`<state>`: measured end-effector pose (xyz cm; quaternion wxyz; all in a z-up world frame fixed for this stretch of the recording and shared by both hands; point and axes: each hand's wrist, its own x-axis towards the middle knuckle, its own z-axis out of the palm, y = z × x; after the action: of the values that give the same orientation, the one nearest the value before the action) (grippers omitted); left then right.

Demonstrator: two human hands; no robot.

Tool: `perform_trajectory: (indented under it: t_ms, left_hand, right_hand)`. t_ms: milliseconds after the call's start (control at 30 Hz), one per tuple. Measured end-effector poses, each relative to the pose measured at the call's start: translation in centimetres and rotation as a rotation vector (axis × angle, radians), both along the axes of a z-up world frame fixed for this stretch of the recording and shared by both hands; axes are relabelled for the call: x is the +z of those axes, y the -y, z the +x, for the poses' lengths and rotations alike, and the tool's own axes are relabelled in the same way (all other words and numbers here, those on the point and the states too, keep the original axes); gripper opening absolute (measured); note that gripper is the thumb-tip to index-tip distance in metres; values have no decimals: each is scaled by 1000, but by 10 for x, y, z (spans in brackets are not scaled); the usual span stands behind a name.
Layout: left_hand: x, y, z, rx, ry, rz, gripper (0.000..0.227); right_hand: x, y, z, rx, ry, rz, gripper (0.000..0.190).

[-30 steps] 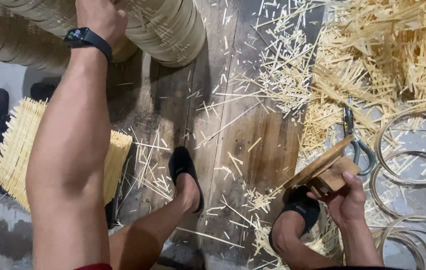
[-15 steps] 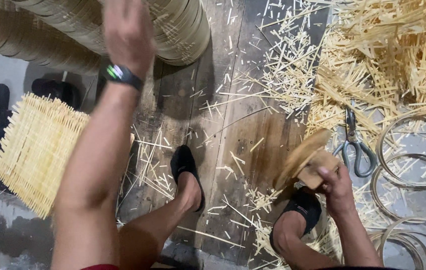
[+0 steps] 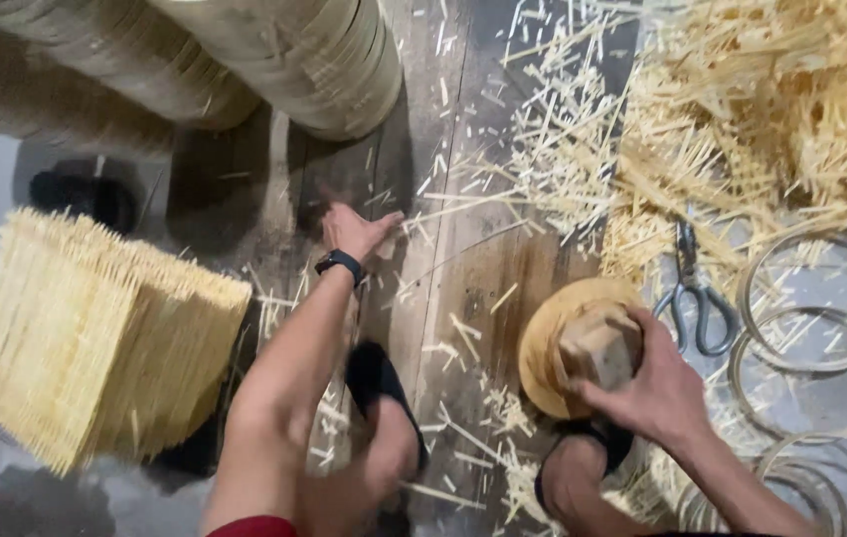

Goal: Assembling the base and frame of a bamboo steamer basket.

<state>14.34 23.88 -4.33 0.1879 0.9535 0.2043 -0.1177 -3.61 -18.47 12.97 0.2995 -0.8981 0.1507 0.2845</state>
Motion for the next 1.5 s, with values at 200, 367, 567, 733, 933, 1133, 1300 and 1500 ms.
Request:
perform_trajectory:
  t_ms: [200, 367, 567, 733, 933, 1133, 1300, 1500]
  left_hand:
    - [-54, 15, 92, 300, 10, -248, 166]
    - [-65, 45, 138, 489, 467, -171, 165]
    - [-41, 51, 186, 659, 450, 41, 160]
    - [-50, 38, 246, 662, 632, -263, 160]
    - [-80, -8, 314, 661, 348, 18, 160]
    - [-64, 8, 322, 625, 499, -22, 161]
    - [-60, -1, 313, 645, 468, -112, 159]
    - [-60, -15, 300, 595, 416, -129, 156]
  right_hand:
    - [71, 7, 77, 691, -120, -307, 128]
    - [31, -49, 174, 903, -237, -376, 110]
    - [-62, -94, 218, 821, 167, -296, 106]
    - [-82, -106, 227, 700, 162, -316, 108]
    - [-96, -107, 229, 626, 279, -281, 109]
    - [-111, -103, 223, 581, 412, -238, 107]
    - [-106, -105, 225, 593, 452, -265, 102]
    - [-102, -106, 222, 599, 380, -279, 106]
